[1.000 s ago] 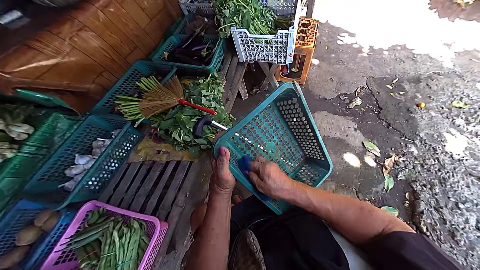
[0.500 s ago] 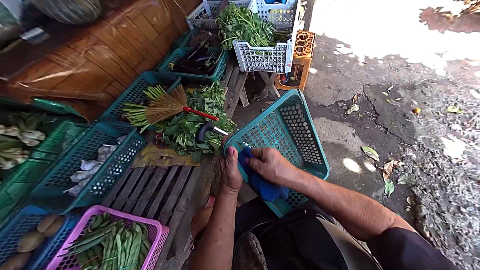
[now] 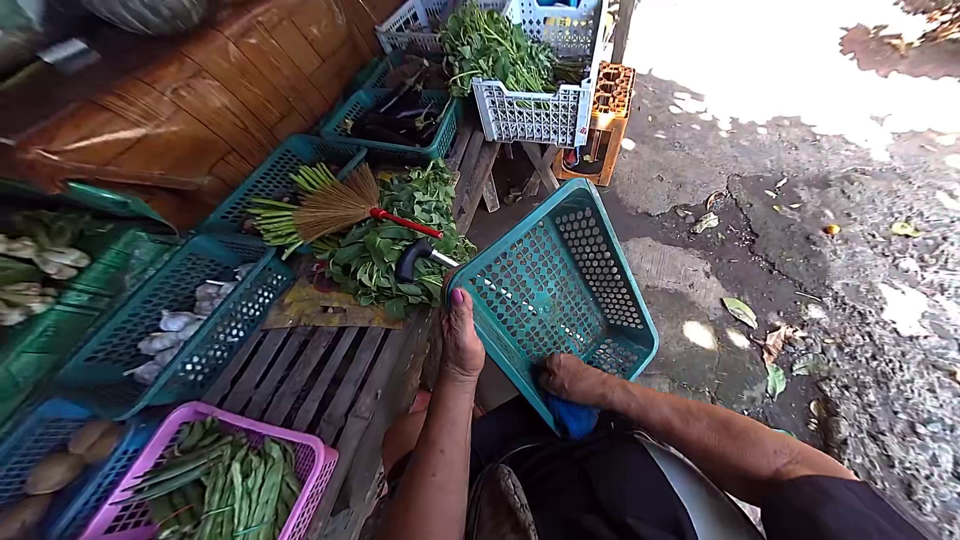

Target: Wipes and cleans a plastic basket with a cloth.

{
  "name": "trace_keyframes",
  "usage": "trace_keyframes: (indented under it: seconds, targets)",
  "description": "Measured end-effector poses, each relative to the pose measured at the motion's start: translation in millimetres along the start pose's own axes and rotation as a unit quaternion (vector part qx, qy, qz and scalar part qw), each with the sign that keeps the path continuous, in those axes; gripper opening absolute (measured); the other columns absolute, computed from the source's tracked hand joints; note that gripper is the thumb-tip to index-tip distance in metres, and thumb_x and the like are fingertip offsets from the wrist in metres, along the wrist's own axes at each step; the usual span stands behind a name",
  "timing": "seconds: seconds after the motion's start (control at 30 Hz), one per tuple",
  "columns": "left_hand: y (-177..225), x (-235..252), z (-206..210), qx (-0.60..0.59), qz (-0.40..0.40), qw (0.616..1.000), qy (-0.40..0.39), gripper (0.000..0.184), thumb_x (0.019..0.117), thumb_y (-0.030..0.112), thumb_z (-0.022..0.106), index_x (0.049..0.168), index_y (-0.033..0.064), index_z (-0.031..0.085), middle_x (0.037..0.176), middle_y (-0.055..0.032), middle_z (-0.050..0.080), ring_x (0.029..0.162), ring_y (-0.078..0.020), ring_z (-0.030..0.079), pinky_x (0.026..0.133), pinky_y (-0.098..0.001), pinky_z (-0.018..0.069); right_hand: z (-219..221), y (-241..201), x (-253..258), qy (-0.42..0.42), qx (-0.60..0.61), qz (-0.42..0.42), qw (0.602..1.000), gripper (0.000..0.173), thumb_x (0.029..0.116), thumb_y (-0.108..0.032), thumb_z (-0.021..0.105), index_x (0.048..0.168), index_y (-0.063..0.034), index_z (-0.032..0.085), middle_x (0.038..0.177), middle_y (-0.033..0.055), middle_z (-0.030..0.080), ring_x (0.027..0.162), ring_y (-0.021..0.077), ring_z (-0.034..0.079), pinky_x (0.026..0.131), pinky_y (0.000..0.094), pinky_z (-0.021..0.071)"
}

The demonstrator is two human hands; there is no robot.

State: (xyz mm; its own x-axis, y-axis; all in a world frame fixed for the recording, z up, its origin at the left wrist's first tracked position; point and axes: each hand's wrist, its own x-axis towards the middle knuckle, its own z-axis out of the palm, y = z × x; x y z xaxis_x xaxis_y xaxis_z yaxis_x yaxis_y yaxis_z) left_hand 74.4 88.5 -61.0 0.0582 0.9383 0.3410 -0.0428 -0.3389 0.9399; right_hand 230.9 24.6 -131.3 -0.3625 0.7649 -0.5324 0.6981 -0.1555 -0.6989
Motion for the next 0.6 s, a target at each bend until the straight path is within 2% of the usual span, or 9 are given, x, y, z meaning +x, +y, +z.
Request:
trace_keyframes:
  seconds: [0.1,0.17,0.23,0.27,0.3,0.37,0.47,0.53,0.6]
  targets:
    - [3,2,5,0.009,0.024,0.999,-0.019,0.077,0.0999,0.072,0.034,0.14,0.0071,0.047,0.125,0.0097,0.061,0.118,0.0042,0.057,0.106,-0.0214,0.0474,-43,-48,-17,0.088,0.091,-0.067,0.99,0.028,0.1047,-0.017,0.048,0.106,0.0027,0.068,0.095,0.0173,0.065,0.09,0.0271,0.063,0.082,0.0472,0.0492]
    - [0,2,7,0.015,0.035,0.999,-0.034,0.079,0.0999,0.072,0.033,0.141,0.0063,0.048,0.128,0.0069,0.061,0.12,0.0013,0.057,0.108,-0.024,0.0468,-73,-83,-29,0.169,0.153,-0.124,0.966,0.028,0.1056,-0.018,0.049,0.099,0.0005,0.069,0.082,0.0101,0.063,0.076,0.0174,0.06,0.072,0.0378,0.0497]
    - [0,2,7,0.029,0.048,0.997,-0.046,0.079,0.1018,0.07,0.03,0.142,0.0042,0.048,0.131,0.003,0.061,0.124,-0.0015,0.056,0.111,-0.0264,0.0448,-90,-103,-29,0.242,0.22,-0.178,0.928,0.025,0.1053,-0.018,0.051,0.091,-0.0034,0.066,0.071,0.0066,0.061,0.065,0.0141,0.06,0.06,0.0339,0.0499]
    - [2,2,7,0.04,0.046,0.997,-0.042,0.078,0.1028,0.069,0.029,0.142,0.0033,0.048,0.131,0.0027,0.062,0.123,-0.0005,0.056,0.11,-0.0252,0.0454,-91,-108,-26,0.261,0.225,-0.19,0.919,0.024,0.1055,-0.018,0.051,0.092,-0.0041,0.065,0.07,0.0069,0.061,0.063,0.0148,0.061,0.058,0.0342,0.0503]
    - [1,1,6,0.044,0.039,0.998,-0.038,0.077,0.104,0.067,0.028,0.142,0.0021,0.047,0.131,0.002,0.062,0.122,0.0,0.056,0.11,-0.0247,0.0455,-86,-108,-23,0.271,0.202,-0.191,0.922,0.023,0.1057,-0.017,0.05,0.096,-0.0034,0.065,0.073,0.0087,0.062,0.067,0.0175,0.063,0.061,0.037,0.0517]
    - [-1,0,5,0.034,0.024,0.999,-0.023,0.065,0.1074,0.056,0.029,0.141,0.0025,0.045,0.127,0.0043,0.06,0.118,0.0023,0.057,0.107,-0.0227,0.0465,-64,-96,-13,0.247,0.11,-0.159,0.95,0.026,0.105,-0.017,0.047,0.107,0.0009,0.066,0.087,0.0159,0.067,0.083,0.0269,0.067,0.076,0.0458,0.0546]
    - [-6,-4,-4,0.018,-0.013,1.0,0.01,0.058,0.1077,0.051,0.033,0.143,0.0059,0.044,0.126,0.0068,0.061,0.116,0.0033,0.058,0.105,-0.0213,0.0482,-13,-47,-8,0.131,-0.017,-0.089,0.987,0.034,0.1076,-0.019,0.042,0.122,0.0043,0.062,0.11,0.025,0.068,0.106,0.0388,0.068,0.093,0.0545,0.0525]
    - [-8,-3,-10,0.026,-0.031,0.999,0.031,0.057,0.1077,0.048,0.031,0.142,0.0047,0.043,0.123,0.0058,0.061,0.114,0.0039,0.059,0.104,-0.0206,0.0482,17,-7,-8,0.046,-0.075,-0.052,0.995,0.034,0.1072,-0.018,0.045,0.123,0.0068,0.061,0.117,0.0291,0.066,0.112,0.0448,0.065,0.096,0.0608,0.0501]
    - [-8,-2,-10,0.031,-0.032,0.999,0.03,0.059,0.1074,0.05,0.03,0.143,0.0035,0.041,0.123,0.0057,0.061,0.115,0.005,0.058,0.104,-0.0193,0.0473,26,16,-7,-0.01,-0.085,-0.022,0.996,0.033,0.1063,-0.017,0.048,0.123,0.008,0.062,0.121,0.031,0.064,0.117,0.0469,0.062,0.1,0.0632,0.0467]
